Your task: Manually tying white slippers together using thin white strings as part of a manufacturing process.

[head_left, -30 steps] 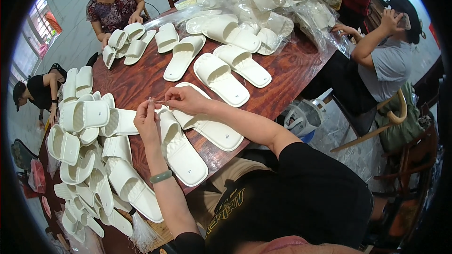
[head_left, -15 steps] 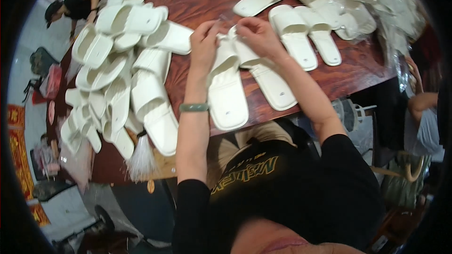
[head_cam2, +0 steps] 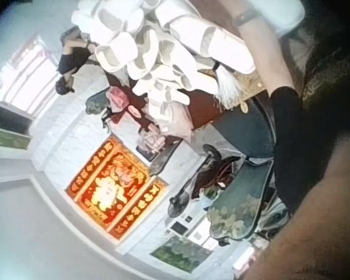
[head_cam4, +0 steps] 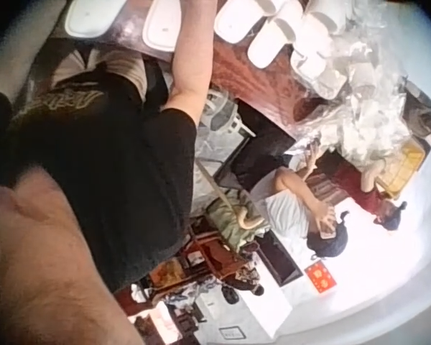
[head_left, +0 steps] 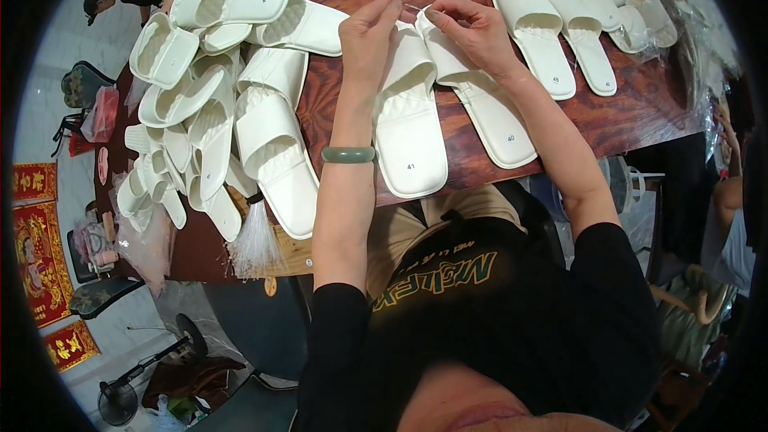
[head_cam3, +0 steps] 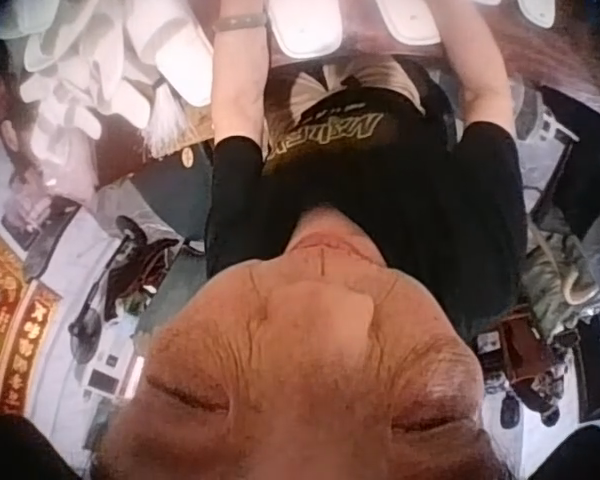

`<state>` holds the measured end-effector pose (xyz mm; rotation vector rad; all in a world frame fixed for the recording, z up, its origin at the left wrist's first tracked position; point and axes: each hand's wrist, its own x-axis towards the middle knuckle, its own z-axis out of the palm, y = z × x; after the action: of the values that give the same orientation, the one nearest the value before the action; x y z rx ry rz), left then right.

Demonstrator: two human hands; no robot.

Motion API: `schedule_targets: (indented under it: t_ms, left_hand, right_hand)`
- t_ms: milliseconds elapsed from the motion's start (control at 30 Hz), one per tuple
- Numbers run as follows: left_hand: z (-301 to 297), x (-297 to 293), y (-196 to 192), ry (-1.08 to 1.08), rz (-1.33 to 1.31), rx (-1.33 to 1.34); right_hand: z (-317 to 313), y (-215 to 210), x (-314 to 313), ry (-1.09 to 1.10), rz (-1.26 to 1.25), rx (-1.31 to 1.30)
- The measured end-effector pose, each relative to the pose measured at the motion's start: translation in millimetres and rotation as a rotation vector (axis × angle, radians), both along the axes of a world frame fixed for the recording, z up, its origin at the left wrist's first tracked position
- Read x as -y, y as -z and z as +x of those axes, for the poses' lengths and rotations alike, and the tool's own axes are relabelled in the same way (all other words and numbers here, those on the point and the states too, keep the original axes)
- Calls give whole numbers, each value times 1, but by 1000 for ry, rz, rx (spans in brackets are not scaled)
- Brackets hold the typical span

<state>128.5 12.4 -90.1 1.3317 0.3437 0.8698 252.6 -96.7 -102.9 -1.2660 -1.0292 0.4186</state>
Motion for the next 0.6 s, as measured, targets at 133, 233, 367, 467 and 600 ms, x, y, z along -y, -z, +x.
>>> schedule_targets:
  t_ms: [133, 233, 367, 467, 600]
  left_hand:
    - [0, 2, -2, 15, -14, 6]
    - [1, 1, 0, 37, -9, -2]
    - [0, 1, 0, 111, -34, 6]
    - [0, 0, 3, 161, -35, 24]
    - [0, 1, 2, 163, -30, -5]
  right_hand:
    - [-4, -4, 3, 79, -22, 152]
    - [-4, -3, 2, 125, 4, 180]
    - [-4, -2, -1, 138, 25, 157]
    - [-2, -1, 0, 148, -57, 138]
    - [1, 2, 0, 147, -56, 118]
